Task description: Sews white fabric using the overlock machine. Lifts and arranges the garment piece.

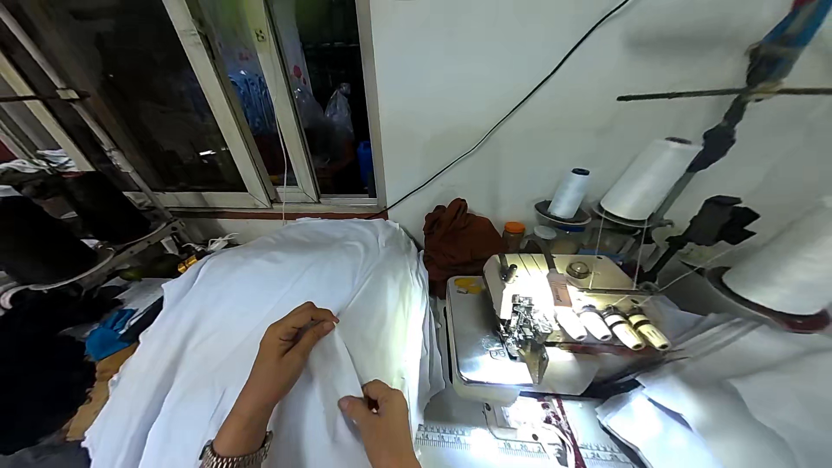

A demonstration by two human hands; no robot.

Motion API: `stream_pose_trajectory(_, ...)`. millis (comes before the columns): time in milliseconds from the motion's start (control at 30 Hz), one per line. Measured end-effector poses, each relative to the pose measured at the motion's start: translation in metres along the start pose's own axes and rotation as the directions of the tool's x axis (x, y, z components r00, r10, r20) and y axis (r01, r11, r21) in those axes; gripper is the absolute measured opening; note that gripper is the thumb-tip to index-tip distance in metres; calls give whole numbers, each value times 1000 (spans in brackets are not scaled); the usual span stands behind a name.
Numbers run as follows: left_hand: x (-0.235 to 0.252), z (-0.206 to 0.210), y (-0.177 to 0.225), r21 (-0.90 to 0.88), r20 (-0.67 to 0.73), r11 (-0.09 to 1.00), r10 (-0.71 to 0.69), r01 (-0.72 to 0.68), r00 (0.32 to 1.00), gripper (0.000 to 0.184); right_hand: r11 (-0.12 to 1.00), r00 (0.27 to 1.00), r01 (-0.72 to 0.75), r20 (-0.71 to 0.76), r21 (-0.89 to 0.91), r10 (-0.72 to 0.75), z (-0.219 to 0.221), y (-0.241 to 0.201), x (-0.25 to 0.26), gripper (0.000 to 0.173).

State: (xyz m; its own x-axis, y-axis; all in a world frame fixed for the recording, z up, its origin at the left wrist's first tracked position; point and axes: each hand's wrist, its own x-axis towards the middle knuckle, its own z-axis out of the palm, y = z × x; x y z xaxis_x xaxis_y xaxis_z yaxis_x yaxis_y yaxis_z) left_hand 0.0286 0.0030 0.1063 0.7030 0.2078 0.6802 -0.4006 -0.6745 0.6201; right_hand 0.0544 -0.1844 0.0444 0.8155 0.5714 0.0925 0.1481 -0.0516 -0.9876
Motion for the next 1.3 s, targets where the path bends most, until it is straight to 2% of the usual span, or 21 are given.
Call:
stream_pose_trajectory(33,1,2,3,8,-11,1000,5,-4,1000,14,998,999,-41,-15,40,42,-4,-2,-1,23)
stream_pose_trajectory(100,3,7,9,30,-37,999,15,-14,999,13,995,998,-31,-60,94,36,-14,-8,-7,23)
stream_pose_trajectory(267,13,47,30,-29,-42,998,62,-63,997,18,971,964,207,-197,122,-181,-67,-19,-36,24)
stream_pose_trajectory(367,20,89,57,-139,0,984,114,-113,993,20,933,904,358,-265,46,-334,-114,-29,-63,22)
stream_pose_trajectory(467,20,131,88,-217,54,966,157,-142,986,16,876,819,449,-309,-176,-483,-169,-38,-97,20)
stream_pose_trajectory(533,15,160,101,-281,89,952,153,-123,984,16,836,789,396,-324,-380,-521,-193,-32,-112,17)
stream_pose_trajectory(600,9,187,97,-267,127,961,107,-70,986,16,793,791,284,-335,-539,-512,-201,-9,-116,13)
stream_pose_trajectory(700,-2,215,75,-157,228,987,3,33,974,20,768,804,164,-368,-619,-468,-199,36,-110,9)
stream_pose_trajectory(767,-6,219,66,-98,280,994,-29,58,960,22,790,808,144,-391,-596,-442,-196,54,-105,17)
stream_pose_trajectory(867,-5,216,66,-73,322,994,-52,79,945,21,881,812,178,-439,-439,-383,-189,69,-96,33)
stream_pose_trajectory(967,-3,215,65,-86,334,993,-51,84,941,20,958,828,190,-489,-216,-274,-186,68,-88,28)
stream_pose_trajectory(1067,-3,213,67,-141,341,984,-54,108,938,18,978,858,200,-470,-63,-206,-186,62,-83,26)
stream_pose_trajectory(1167,-4,210,73,-219,328,969,-39,116,944,16,971,867,240,-447,-14,-221,-186,53,-86,22)
stream_pose_trajectory(1300,-6,201,75,-267,328,964,72,19,942,17,952,861,306,-421,-19,-286,-190,46,-92,13)
